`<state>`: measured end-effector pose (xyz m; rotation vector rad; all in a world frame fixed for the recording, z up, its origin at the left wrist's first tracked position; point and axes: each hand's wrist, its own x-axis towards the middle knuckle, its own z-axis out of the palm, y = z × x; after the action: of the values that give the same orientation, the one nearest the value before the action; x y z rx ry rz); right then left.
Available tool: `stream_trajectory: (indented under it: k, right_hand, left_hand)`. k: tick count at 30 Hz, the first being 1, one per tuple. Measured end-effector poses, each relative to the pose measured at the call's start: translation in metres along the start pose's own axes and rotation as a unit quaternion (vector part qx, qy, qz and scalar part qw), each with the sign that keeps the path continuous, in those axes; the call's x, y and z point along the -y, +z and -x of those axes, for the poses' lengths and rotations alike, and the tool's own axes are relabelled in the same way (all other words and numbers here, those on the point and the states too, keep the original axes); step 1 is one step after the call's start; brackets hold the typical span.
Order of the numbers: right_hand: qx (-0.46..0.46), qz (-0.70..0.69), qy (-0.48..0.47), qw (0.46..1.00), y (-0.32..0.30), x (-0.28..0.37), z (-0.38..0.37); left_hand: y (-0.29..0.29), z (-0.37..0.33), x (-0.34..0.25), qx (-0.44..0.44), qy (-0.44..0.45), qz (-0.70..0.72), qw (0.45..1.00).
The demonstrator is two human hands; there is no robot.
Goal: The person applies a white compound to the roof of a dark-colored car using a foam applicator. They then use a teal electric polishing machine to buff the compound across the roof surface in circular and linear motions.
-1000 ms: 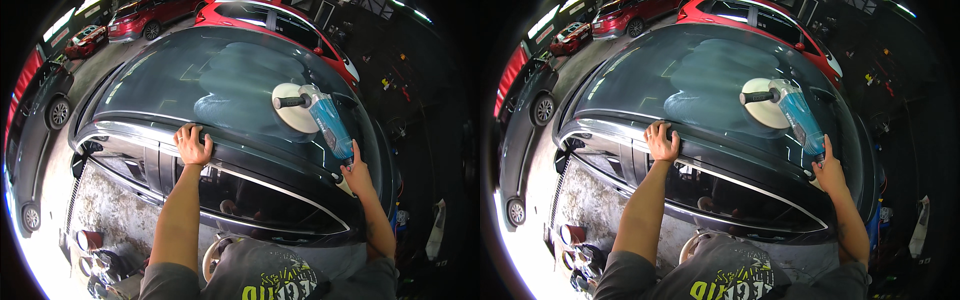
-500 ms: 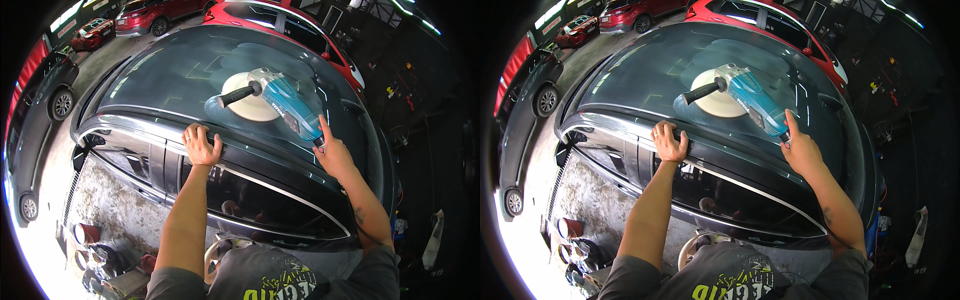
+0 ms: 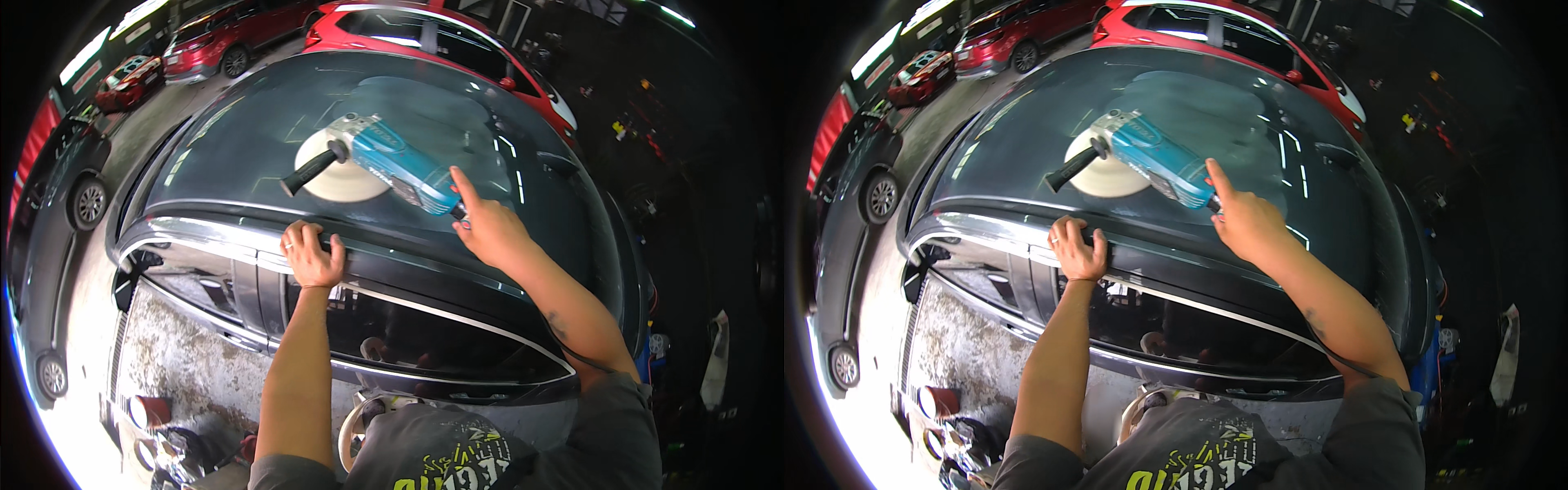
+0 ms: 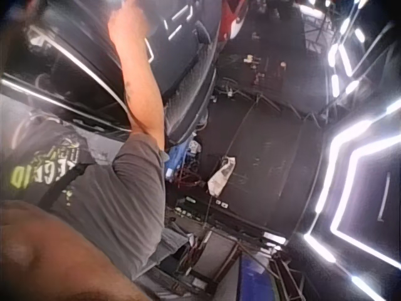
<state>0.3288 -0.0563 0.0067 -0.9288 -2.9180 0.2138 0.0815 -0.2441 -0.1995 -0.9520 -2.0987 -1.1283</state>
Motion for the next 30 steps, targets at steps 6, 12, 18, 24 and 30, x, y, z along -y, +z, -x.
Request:
stream_trajectory:
  k: [6, 12, 18, 24, 30]
  right_hand:
    - [-0.030, -0.022, 0.024, 0.999, 0.002, -0.024, 0.013]
    - [-0.050, -0.031, 0.135, 0.989, -0.009, -0.100, 0.073]
    - [-0.047, -0.073, 0.215, 0.973, -0.009, -0.114, 0.119]
    - [-0.008, -0.063, 0.228, 0.972, -0.011, -0.074, 0.133]
    - [-0.038, -0.080, 0.154, 0.984, 0.003, -0.041, 0.128]
  left_hand:
    - [0.003, -0.004, 0.015, -0.006, 0.003, 0.002, 1.000]
    - [0.007, -0.002, 0.017, -0.002, 0.010, -0.012, 1.000]
    - [0.001, -0.005, 0.021, 0.005, 0.014, -0.023, 1.000]
    - [-0.005, -0.004, -0.052, -0.094, 0.077, 0.042, 0.992]
    - [-0.008, -0.004, -0.233, 0.336, -0.390, 0.541, 0.665]
